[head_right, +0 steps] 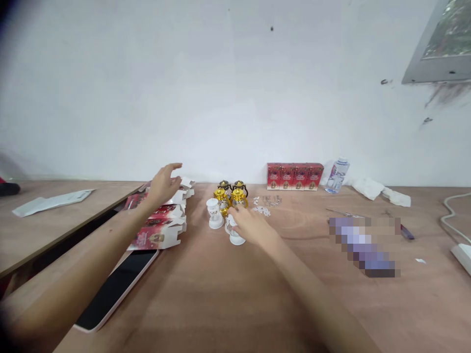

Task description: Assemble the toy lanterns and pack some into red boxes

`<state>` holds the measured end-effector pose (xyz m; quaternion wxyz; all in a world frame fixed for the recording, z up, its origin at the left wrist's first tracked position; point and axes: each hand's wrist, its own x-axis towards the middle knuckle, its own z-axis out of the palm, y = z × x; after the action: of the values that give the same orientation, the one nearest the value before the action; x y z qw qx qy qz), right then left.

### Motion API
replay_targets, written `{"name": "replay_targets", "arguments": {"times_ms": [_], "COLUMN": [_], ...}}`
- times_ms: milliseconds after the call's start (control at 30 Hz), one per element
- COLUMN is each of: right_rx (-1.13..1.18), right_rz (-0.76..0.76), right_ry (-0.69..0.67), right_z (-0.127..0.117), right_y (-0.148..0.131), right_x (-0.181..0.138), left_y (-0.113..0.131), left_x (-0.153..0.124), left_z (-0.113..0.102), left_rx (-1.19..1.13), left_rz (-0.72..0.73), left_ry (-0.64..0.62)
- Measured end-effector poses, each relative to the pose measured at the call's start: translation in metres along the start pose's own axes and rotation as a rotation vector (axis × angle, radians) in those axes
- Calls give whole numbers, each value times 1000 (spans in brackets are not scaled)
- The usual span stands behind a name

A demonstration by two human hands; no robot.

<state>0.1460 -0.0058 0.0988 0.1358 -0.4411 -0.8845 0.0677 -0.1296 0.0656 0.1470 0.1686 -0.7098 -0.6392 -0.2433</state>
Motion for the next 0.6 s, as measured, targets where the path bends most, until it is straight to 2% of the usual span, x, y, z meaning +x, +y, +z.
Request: {"name": "replay_targets", "arguments": {"times_ms": [67, 133, 233, 267, 333, 400, 467, 533, 600], "right_rx": [100, 234, 556, 676, 820, 751, 508, 251, 92], "right_rz": [-45, -110, -128, -103, -15, 43, -12, -120, -140], "right_ry": [55, 129, 245, 277, 403, 615, 806, 867, 878], "right_z": [-1, -3, -2, 2, 16, 34, 54, 70, 82], "right_y": [5, 7, 9, 8, 8, 7, 6, 6, 5], "right_x": [1, 1, 0, -1, -5, -13, -25, -38, -47], "left_y": [29, 55, 85, 92, 103, 111, 118, 123, 126], "left_x": [-33, -70, -114, -123, -133, -137, -139, -141, -144], "left_z": [5, 13, 29, 35, 47, 58, 67, 74, 78], "left_rx": [-326, -629, -1027, -1159, -1352, -1414, -1408, -1395, -1360], "left_rz": [93, 130, 93, 65, -21, -88, -110, -94, -78], "left_ry": [71, 12, -235, -328, -438, -476, -451, -398, -362]}}
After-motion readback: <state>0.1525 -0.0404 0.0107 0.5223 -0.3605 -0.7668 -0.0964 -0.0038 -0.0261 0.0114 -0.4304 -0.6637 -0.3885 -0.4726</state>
